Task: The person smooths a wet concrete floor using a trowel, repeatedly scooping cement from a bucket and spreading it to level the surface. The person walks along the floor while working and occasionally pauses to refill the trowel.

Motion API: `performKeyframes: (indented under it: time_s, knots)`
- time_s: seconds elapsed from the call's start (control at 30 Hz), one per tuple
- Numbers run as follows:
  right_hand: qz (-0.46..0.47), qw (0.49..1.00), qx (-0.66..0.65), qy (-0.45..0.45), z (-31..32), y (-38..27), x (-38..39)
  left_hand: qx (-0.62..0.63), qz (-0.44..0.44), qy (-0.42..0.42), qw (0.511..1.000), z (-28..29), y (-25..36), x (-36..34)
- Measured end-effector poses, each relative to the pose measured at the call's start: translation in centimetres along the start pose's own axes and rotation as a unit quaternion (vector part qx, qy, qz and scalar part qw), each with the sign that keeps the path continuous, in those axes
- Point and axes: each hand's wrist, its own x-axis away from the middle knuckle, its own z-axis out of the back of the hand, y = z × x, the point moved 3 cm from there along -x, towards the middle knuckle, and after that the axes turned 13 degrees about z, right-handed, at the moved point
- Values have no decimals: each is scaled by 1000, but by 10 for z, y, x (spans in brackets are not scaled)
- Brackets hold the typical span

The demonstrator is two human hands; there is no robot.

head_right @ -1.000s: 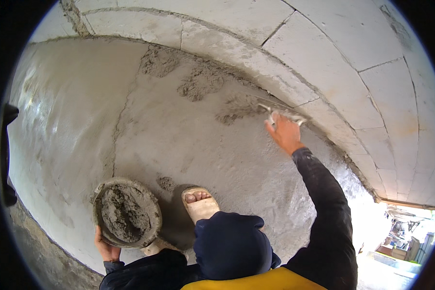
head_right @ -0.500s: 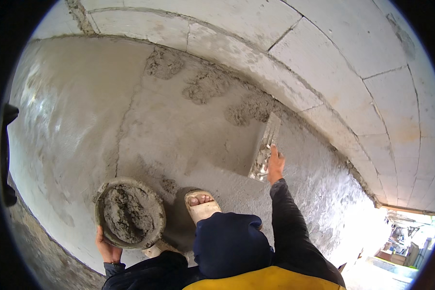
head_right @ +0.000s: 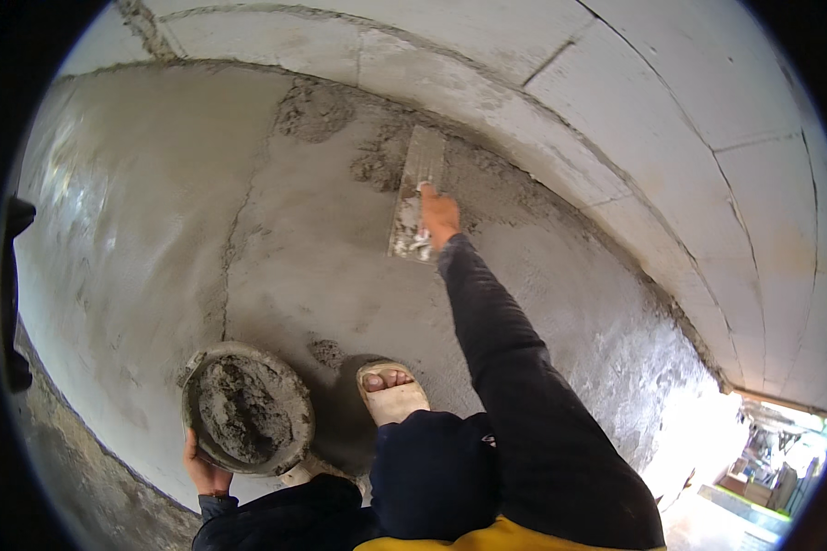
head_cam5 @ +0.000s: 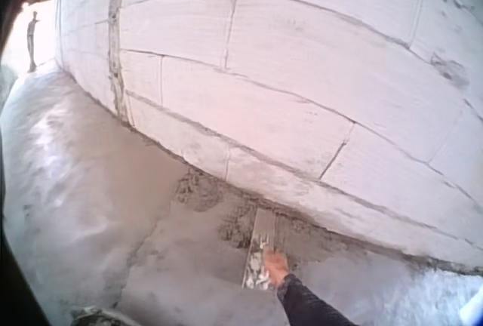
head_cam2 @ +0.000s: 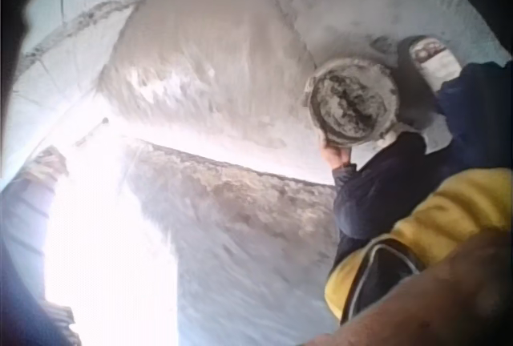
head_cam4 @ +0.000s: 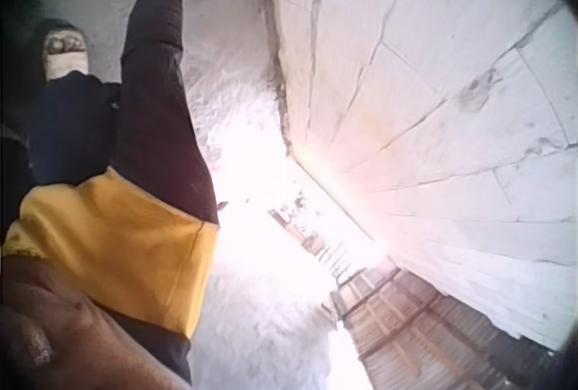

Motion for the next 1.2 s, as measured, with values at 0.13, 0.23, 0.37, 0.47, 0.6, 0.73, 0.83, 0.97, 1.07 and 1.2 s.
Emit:
performKeyframes:
  time_s: [0.13,0.23,0.37,0.47,0.6,0.73,0.83,0.97,1.07,1.2]
  knots:
    - [-35,996,-18,81,5,0,5,20,-3,6,1000,9,-3,-3]
    - [-77,993,-30,84,-15,7,-1,35,-4,18,999,13,-6,-5]
    - [-75,993,-90,29,-63,-10,-37,30,-6,34,999,13,-5,-5]
    - [-60,997,-42,-25,-91,-39,-62,26,-4,40,999,12,-1,-6]
    - [0,996,38,-86,-81,-65,-67,3,-10,32,999,16,1,-6]
    - [-94,995,16,8,-67,-49,-51,48,8,51,998,25,-4,-8]
    - [-3,999,19,-40,-105,-51,-59,58,1,70,996,26,-6,-10]
    - [-2,995,-26,-94,-174,-89,-112,72,-3,92,993,18,-5,-11]
    - [56,985,71,-147,-188,-114,-137,70,6,99,993,12,-2,-10]
    - [217,921,295,-131,-161,-125,-152,67,13,113,991,16,-1,-9]
